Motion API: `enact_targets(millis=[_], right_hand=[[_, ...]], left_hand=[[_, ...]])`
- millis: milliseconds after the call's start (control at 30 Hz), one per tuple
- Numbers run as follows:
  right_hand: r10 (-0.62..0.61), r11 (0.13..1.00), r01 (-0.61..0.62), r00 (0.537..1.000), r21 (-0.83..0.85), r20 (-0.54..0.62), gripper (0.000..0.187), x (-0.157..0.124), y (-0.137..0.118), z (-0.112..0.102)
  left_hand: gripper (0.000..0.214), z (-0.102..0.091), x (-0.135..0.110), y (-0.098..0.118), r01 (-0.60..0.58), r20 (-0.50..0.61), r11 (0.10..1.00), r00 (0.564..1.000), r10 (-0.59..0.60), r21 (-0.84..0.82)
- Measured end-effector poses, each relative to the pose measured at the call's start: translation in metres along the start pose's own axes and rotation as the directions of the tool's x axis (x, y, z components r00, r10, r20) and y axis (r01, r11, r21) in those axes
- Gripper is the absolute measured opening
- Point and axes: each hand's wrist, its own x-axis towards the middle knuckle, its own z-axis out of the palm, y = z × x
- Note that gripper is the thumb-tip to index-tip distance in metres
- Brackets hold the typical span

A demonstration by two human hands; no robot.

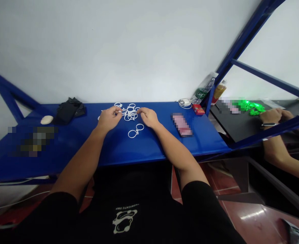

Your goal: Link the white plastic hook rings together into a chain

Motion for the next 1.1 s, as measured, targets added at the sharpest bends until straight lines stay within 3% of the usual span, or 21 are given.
enact_targets(millis=[200, 500, 733, 900, 1100], right_hand=[[-0.190, 0.982, 0.190, 0.980, 0.006, 0.059, 0.049, -0.003, -0.008, 0.002], [-0.257, 0.963, 0.269, 0.947, -0.036, 0.193, 0.053, -0.008, -0.019, 0.007], [-0.262, 0.951, 0.299, 0.910, -0.073, 0.321, 0.050, -0.017, -0.040, 0.007], [-0.265, 0.954, 0.296, 0.908, -0.051, 0.324, 0.048, -0.018, -0.042, -0.001], [-0.196, 0.979, 0.204, 0.946, -0.004, 0.257, 0.035, -0.015, -0.037, 0.002]], left_hand=[[0.025, 0.004, -0.001, 0.001, -0.066, -0.017, 0.997, 0.998, 0.065, -0.034], [0.022, 0.006, -0.003, 0.003, -0.098, -0.037, 0.994, 0.995, 0.096, -0.048], [0.027, 0.007, -0.003, 0.006, -0.154, -0.030, 0.987, 0.988, 0.152, -0.055], [0.025, 0.006, -0.004, 0.008, -0.185, -0.031, 0.981, 0.982, 0.184, -0.049], [0.024, 0.007, -0.004, 0.008, -0.232, 0.007, 0.972, 0.973, 0.232, -0.048]])
